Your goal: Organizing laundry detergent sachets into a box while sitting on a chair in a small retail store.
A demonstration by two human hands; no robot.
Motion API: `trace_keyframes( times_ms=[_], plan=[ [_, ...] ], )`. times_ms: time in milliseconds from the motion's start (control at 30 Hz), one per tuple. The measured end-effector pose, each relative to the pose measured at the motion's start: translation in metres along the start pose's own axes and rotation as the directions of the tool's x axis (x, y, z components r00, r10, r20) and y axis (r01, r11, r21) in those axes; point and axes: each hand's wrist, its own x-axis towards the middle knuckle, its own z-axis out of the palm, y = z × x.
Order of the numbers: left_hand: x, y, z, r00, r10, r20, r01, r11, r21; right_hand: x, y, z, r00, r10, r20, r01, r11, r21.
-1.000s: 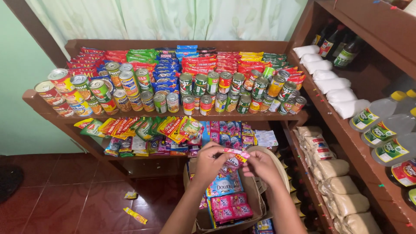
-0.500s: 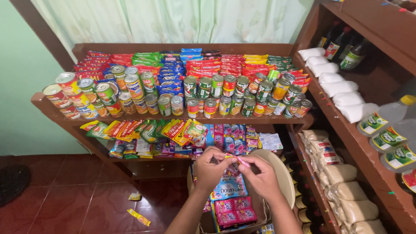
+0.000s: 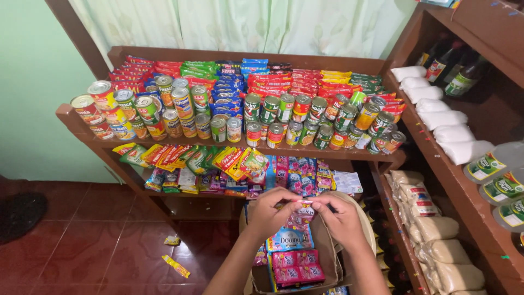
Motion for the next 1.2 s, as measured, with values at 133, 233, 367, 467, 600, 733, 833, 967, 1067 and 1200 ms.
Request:
trace_keyframes(
  times_ms=[133, 233, 367, 467, 600, 733, 833, 967, 1067, 1200],
  plan=[
    [0.0, 0.005, 0.005, 0.998, -0.045, -0.032, 0.045, 0.999, -0.011, -0.003, 0.007, -0.002, 0.999, 0.016, -0.033, -0.017, 1.0, -0.025],
    [0.001, 0.011, 0.007, 0.995, -0.086, -0.04, 0.084, 0.994, -0.063, -0.001, -0.018, 0.005, 0.995, 0.068, -0.074, -0.055, 0.985, 0.161],
    [0.004, 0.013, 0.01, 0.991, -0.125, -0.048, 0.119, 0.987, -0.111, -0.01, 0.027, 0.006, 0.993, 0.089, -0.077, -0.074, 0.981, 0.177],
    [0.004, 0.001, 0.01, 0.976, -0.211, -0.049, 0.2, 0.964, -0.175, -0.006, 0.036, 0.008, 0.991, 0.019, -0.13, -0.008, 0.996, 0.086],
    [0.01, 0.009, 0.003, 0.97, -0.235, 0.058, 0.241, 0.916, -0.322, 0.006, 0.033, 0.009, 0.982, -0.055, -0.181, 0.084, 0.984, 0.154],
    [-0.001, -0.003, -0.004, 0.851, -0.364, 0.379, 0.492, 0.805, -0.331, 0.019, 0.019, 0.004, 0.981, 0.055, -0.184, -0.026, 0.988, 0.155],
    [-0.025, -0.038, 0.004, 0.766, -0.374, 0.522, 0.579, 0.755, -0.308, 0.027, 0.02, 0.004, 0.986, 0.041, -0.16, -0.015, 0.987, 0.16],
    [-0.043, -0.052, 0.014, 0.764, -0.393, 0.512, 0.597, 0.731, -0.33, 0.035, 0.008, 0.001, 0.984, -0.031, -0.178, 0.055, 0.99, 0.129],
    [-0.05, -0.059, 0.014, 0.784, -0.406, 0.471, 0.573, 0.764, -0.297, 0.041, 0.013, -0.002, 0.983, 0.006, -0.186, 0.032, 0.979, 0.2],
    [-0.066, -0.103, 0.019, 0.781, -0.413, 0.469, 0.557, 0.8, -0.222, 0.047, -0.003, -0.005, 0.984, 0.034, -0.173, 0.002, 0.979, 0.203]
  ],
)
